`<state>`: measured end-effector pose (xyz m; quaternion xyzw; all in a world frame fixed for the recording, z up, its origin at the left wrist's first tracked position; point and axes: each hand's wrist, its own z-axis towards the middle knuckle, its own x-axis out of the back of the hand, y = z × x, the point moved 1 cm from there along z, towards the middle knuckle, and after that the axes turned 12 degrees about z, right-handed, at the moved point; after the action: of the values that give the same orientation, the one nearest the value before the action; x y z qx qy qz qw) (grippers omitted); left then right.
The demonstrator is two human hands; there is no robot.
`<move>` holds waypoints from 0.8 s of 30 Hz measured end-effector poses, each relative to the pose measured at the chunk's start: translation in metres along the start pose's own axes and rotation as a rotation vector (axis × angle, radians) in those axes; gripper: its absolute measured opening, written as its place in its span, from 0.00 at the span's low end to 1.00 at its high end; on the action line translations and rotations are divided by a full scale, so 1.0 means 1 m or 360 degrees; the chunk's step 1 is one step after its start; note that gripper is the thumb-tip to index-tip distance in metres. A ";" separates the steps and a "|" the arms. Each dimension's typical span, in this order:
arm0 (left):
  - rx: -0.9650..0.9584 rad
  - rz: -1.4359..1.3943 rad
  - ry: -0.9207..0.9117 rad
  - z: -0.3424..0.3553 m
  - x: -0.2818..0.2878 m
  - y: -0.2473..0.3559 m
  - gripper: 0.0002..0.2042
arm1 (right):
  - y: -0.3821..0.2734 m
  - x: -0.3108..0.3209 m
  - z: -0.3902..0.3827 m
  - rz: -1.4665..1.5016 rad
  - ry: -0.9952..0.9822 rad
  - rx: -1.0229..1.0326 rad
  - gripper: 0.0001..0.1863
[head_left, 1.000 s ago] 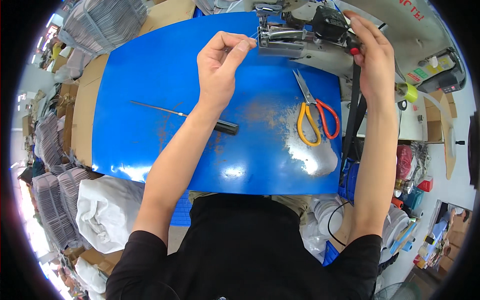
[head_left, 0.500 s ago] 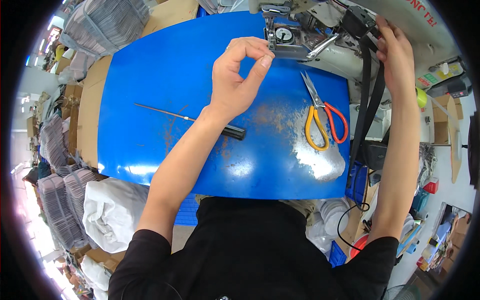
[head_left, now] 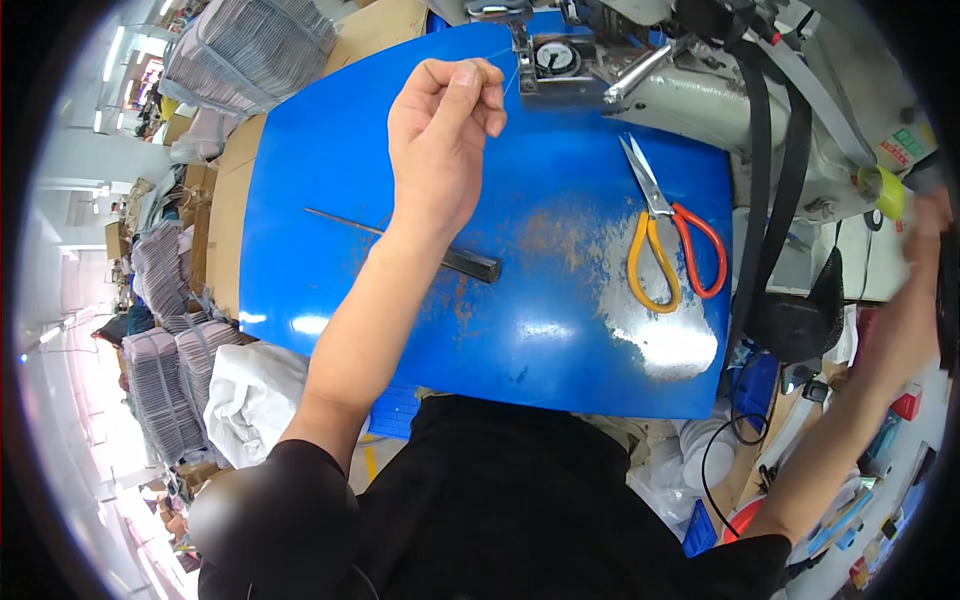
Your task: Adjusting and repairing a sewing machine part using a screwdriver and scissors.
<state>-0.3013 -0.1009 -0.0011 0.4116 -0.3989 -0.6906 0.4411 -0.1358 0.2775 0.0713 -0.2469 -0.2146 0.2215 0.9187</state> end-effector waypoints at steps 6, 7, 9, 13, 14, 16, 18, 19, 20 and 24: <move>0.0302 0.0096 -0.0078 -0.005 0.011 0.009 0.06 | -0.052 -0.099 -0.112 0.0015 -0.1377 -0.0279 0.28; 0.0301 0.0091 -0.0077 -0.002 0.013 0.007 0.06 | -0.048 -0.100 -0.116 -0.0140 -0.1362 -0.0258 0.30; 0.0269 0.0600 -0.0027 0.004 0.018 0.004 0.07 | -0.044 -0.102 -0.120 -0.0119 -0.1450 -0.0347 0.32; -0.0064 0.1287 0.0130 0.013 0.008 -0.002 0.25 | -0.045 -0.106 -0.125 -0.0031 -0.1559 -0.0463 0.33; -0.0067 0.1286 0.0141 0.014 0.006 -0.004 0.25 | -0.044 -0.106 -0.126 -0.0010 -0.1552 -0.0454 0.34; -0.0075 0.1367 0.0238 0.016 0.004 -0.005 0.20 | -0.045 -0.107 -0.129 0.0001 -0.1525 -0.0436 0.34; -0.0081 0.1297 0.0245 0.020 0.006 -0.008 0.19 | -0.046 -0.106 -0.130 0.0013 -0.1497 -0.0426 0.34; -0.0086 0.1228 0.0244 0.021 0.008 -0.010 0.18 | -0.047 -0.106 -0.131 -0.0016 -0.1502 -0.0453 0.33; -0.0087 0.1232 0.0248 0.021 0.005 -0.006 0.18 | -0.047 -0.105 -0.131 -0.0048 -0.1504 -0.0484 0.33; 0.0353 0.0975 0.0247 0.020 0.002 0.002 0.14 | -0.044 -0.102 -0.136 -0.0035 -0.1474 -0.0448 0.33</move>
<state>-0.3197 -0.0998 0.0075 0.3693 -0.5420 -0.4448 0.6099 -0.1371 0.1418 -0.0401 -0.2420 -0.6314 0.2673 0.6865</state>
